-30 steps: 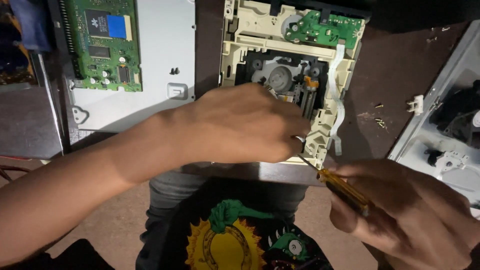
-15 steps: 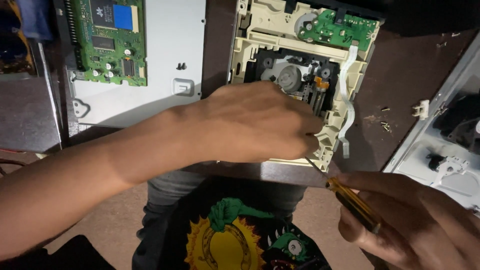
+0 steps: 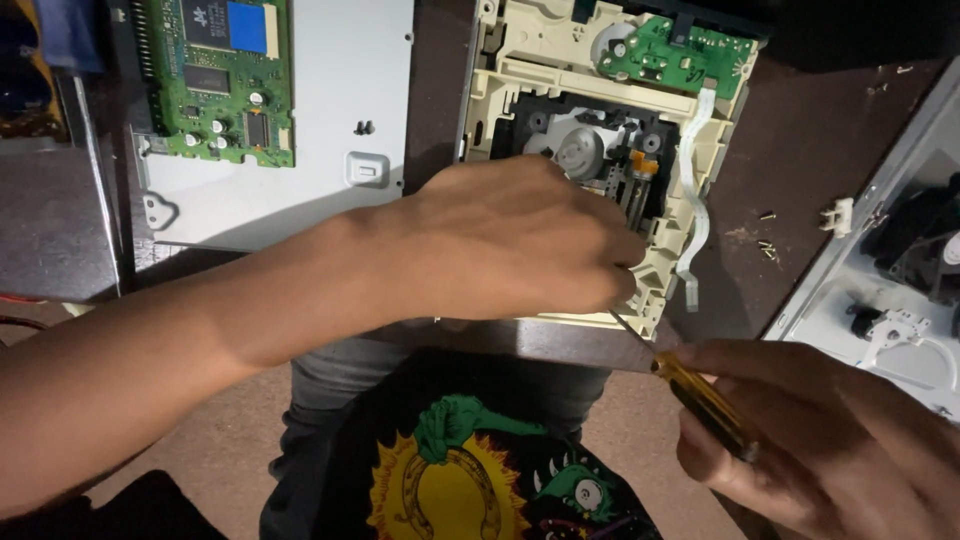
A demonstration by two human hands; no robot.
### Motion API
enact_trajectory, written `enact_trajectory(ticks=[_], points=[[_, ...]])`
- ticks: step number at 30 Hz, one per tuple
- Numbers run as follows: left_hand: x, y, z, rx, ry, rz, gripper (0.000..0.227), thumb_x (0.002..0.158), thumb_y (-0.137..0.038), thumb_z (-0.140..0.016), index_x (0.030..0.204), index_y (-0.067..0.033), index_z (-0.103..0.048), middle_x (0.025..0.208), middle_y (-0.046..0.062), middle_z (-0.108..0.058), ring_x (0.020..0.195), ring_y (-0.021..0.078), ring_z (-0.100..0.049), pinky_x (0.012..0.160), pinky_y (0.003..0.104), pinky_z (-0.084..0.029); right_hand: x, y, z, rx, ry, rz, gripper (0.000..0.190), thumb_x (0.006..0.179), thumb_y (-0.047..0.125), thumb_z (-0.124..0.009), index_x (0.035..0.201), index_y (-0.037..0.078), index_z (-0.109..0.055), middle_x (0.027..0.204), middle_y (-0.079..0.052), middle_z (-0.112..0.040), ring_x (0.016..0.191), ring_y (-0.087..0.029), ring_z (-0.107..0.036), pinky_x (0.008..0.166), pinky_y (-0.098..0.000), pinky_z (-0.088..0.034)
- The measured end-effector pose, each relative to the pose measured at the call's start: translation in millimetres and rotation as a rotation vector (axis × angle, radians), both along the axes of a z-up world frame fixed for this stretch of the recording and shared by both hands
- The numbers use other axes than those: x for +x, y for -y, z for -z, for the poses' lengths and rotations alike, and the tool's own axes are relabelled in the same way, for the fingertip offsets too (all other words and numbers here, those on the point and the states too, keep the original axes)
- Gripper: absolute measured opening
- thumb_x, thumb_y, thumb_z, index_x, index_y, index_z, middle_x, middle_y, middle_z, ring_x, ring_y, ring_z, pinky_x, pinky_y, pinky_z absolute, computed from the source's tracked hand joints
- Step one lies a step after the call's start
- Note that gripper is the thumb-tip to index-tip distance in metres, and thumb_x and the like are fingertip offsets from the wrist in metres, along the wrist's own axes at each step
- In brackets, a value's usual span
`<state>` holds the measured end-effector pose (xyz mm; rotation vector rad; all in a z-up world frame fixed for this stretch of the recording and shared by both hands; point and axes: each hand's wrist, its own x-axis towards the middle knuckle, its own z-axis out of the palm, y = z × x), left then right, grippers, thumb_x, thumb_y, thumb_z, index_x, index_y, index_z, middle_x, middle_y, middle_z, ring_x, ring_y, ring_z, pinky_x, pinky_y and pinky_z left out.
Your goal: The person uses a screwdriver to remove screws from a beige plastic housing containing a hard drive mechanism. They then detach a green circuit board from the assembly and place it on the work surface.
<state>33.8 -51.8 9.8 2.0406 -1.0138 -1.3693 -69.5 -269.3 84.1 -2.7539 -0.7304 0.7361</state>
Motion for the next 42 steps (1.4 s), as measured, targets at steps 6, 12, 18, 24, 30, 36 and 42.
enact_trajectory(ticks=[6,12,18,24,30,36,42], points=[[0,1,4,-0.035,0.017,-0.003,0.024,0.104,-0.019,-0.041,0.081,-0.0129,-0.048,0.077,0.001,-0.049,0.044,0.0074,-0.029,0.033,0.023,-0.032,2,4,7,-0.020,-0.161,0.211,0.038,0.095,0.041,-0.054,0.116,0.022,-0.079,0.129,0.011,-0.073,0.114,-0.003,-0.070,0.097,-0.0240,-0.052],[-11,-3,36,-0.468,0.595,0.199,0.012,0.092,0.007,-0.075,0.086,0.0036,-0.065,0.082,0.010,-0.062,0.065,0.0172,-0.066,0.032,0.023,-0.060,4,10,9,-0.008,-0.034,0.001,0.036,0.095,0.031,-0.051,0.116,0.011,-0.073,0.130,0.006,-0.071,0.121,-0.003,-0.064,0.102,-0.0241,-0.048],[-9,-2,33,-0.422,0.554,0.204,0.011,0.089,0.008,-0.073,0.098,0.0049,-0.068,0.097,0.015,-0.067,0.067,0.0199,-0.071,0.031,0.026,-0.064,13,7,2,0.126,0.189,-0.419,0.024,0.097,0.028,-0.054,0.087,0.012,-0.068,0.118,-0.014,-0.067,0.119,-0.029,-0.067,0.092,-0.0400,-0.058],[-8,-3,34,-0.418,0.551,0.221,0.014,0.094,0.010,-0.071,0.085,0.0020,-0.064,0.075,0.006,-0.053,0.061,0.0165,-0.062,0.032,0.024,-0.059,16,23,9,0.069,0.169,-0.576,0.035,0.103,0.030,-0.040,0.105,0.003,-0.062,0.132,-0.013,-0.062,0.132,-0.025,-0.058,0.107,-0.0369,-0.050],[-8,-2,35,-0.393,0.547,0.233,0.012,0.093,0.011,-0.070,0.090,0.0016,-0.065,0.072,0.007,-0.050,0.055,0.0166,-0.060,0.031,0.024,-0.058,12,19,8,0.138,-0.090,-0.041,0.025,0.098,0.025,-0.049,0.100,0.021,-0.073,0.123,0.006,-0.071,0.114,-0.002,-0.069,0.084,-0.0215,-0.054],[-6,-2,29,-0.297,0.428,0.217,0.011,0.100,-0.004,-0.072,0.098,0.0026,-0.064,0.072,0.005,-0.049,0.056,0.0142,-0.060,0.034,0.021,-0.061,20,28,17,0.074,0.071,-0.462,0.029,0.095,0.030,-0.057,0.109,0.008,-0.068,0.122,-0.002,-0.070,0.134,-0.013,-0.057,0.105,-0.0313,-0.050],[-6,-1,32,-0.363,0.492,0.210,0.009,0.096,-0.001,-0.075,0.096,0.0012,-0.066,0.074,0.006,-0.054,0.062,0.0156,-0.064,0.038,0.024,-0.065,20,31,18,0.099,-0.067,-0.256,0.029,0.094,0.032,-0.056,0.116,0.019,-0.069,0.132,0.010,-0.065,0.129,-0.004,-0.058,0.103,-0.0249,-0.049]])
